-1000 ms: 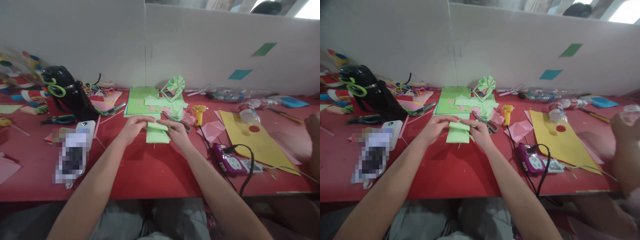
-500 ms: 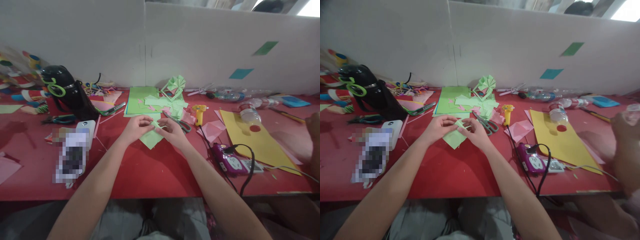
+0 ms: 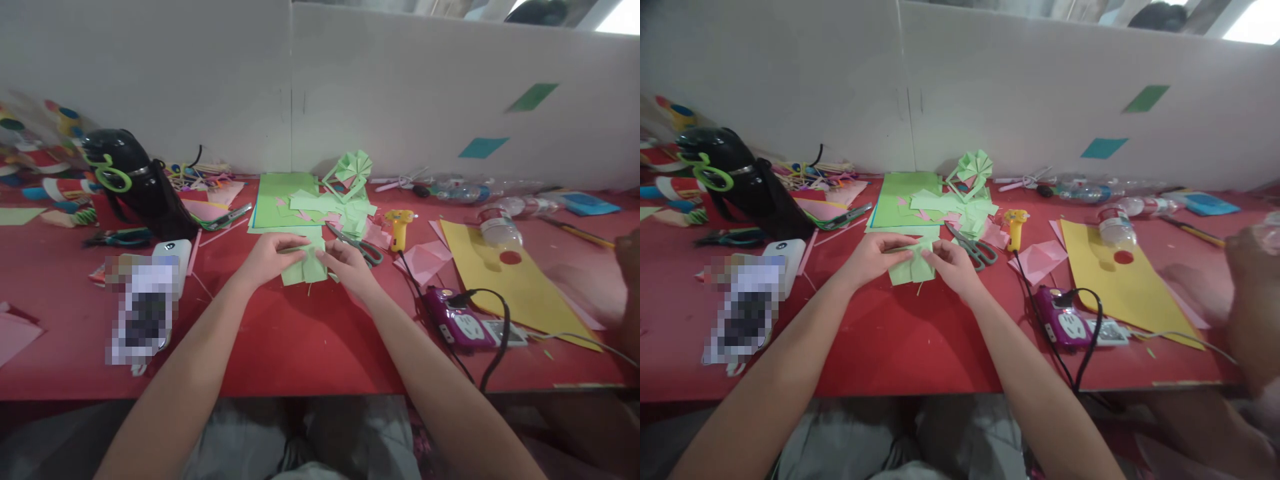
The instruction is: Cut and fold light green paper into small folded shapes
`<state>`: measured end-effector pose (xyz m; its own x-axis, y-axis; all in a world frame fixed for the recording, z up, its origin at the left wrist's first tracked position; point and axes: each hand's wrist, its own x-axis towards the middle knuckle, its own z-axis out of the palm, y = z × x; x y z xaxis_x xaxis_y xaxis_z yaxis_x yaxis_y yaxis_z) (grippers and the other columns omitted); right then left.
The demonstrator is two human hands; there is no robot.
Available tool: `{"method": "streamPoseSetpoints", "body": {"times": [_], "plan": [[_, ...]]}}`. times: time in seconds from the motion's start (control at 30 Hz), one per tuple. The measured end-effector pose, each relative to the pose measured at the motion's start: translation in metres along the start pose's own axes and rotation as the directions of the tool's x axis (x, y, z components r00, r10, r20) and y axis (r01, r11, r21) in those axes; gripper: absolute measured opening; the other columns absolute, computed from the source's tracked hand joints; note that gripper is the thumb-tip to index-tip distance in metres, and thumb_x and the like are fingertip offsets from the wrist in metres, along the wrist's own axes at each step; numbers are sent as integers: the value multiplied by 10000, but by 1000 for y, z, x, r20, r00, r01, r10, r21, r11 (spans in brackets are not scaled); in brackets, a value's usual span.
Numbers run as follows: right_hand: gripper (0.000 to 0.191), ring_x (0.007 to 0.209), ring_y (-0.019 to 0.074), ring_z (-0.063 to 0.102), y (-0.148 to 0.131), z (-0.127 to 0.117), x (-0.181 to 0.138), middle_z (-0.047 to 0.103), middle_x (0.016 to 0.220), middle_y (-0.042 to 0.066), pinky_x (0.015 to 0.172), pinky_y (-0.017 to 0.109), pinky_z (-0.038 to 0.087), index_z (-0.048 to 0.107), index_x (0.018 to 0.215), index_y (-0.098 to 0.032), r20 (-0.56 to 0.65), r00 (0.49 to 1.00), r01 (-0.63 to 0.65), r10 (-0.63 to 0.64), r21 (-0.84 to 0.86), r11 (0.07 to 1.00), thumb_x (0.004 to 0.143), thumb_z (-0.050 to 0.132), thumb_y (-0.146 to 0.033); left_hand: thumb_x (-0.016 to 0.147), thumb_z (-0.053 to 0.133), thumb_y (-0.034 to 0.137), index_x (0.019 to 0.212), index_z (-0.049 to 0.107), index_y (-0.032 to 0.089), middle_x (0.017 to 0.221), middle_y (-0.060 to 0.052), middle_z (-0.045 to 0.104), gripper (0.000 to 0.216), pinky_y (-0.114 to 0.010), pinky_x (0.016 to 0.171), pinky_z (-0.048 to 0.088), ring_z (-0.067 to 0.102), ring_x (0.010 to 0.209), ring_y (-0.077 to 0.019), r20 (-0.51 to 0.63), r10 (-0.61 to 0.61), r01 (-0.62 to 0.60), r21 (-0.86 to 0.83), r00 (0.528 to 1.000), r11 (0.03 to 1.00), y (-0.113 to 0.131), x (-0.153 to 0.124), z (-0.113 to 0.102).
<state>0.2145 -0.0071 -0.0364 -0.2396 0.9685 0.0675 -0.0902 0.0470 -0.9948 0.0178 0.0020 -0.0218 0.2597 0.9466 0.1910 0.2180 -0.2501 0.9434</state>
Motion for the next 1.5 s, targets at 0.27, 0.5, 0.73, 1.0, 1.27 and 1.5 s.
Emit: {"method": "streamPoseSetpoints", "body": {"times": [0.27,0.5,0.73,1.0,1.27,1.5], "plan": [[364,560,104,433,3,0,1,485,626,-39,525,257,342,604,748,-205,-36,999,9,-10,-21,1000,771,741,-542,770,776,393,978,795,204,1126,-90,760,282,-415,965,535,697,1067,-274,-5,-30,30,-5,1000,1000,3,0,0],[375,571,104,443,3,-2,1,485,633,-38,561,267,375,599,739,-198,11,1000,-1,1,-2,1000,778,736,-545,767,772,409,906,791,182,995,-89,774,267,-385,861,545,710,946,-255,-11,-40,40,-13,999,999,6,-2,0],[395,555,100,425,1,-3,1,491,624,-39,551,269,371,600,727,-197,38,999,4,-3,-35,999,772,728,-569,746,783,409,924,789,183,1014,-93,772,288,-368,824,531,703,933,-254,9,-95,95,-39,995,995,8,-3,-2],[401,548,96,403,3,-4,2,455,606,-45,530,264,327,575,708,-191,49,999,24,-20,-71,997,788,717,-557,785,734,423,899,778,165,954,-86,771,286,-331,783,501,688,889,-226,17,-136,136,-3,991,991,13,-4,-3],[350,637,128,514,1,-1,0,583,708,3,606,278,434,677,808,-185,3,1000,-6,6,-46,999,790,716,-532,813,686,364,868,750,147,904,-85,758,233,-324,773,495,678,848,-206,25,-99,96,91,995,991,10,-2,-2],[319,560,109,426,1,-6,1,517,611,-15,532,265,342,675,735,-183,-14,997,79,-82,-148,986,802,696,-495,788,723,370,878,752,160,889,-75,761,230,-310,745,499,687,846,-210,92,-147,143,50,985,988,14,-5,1]]}}
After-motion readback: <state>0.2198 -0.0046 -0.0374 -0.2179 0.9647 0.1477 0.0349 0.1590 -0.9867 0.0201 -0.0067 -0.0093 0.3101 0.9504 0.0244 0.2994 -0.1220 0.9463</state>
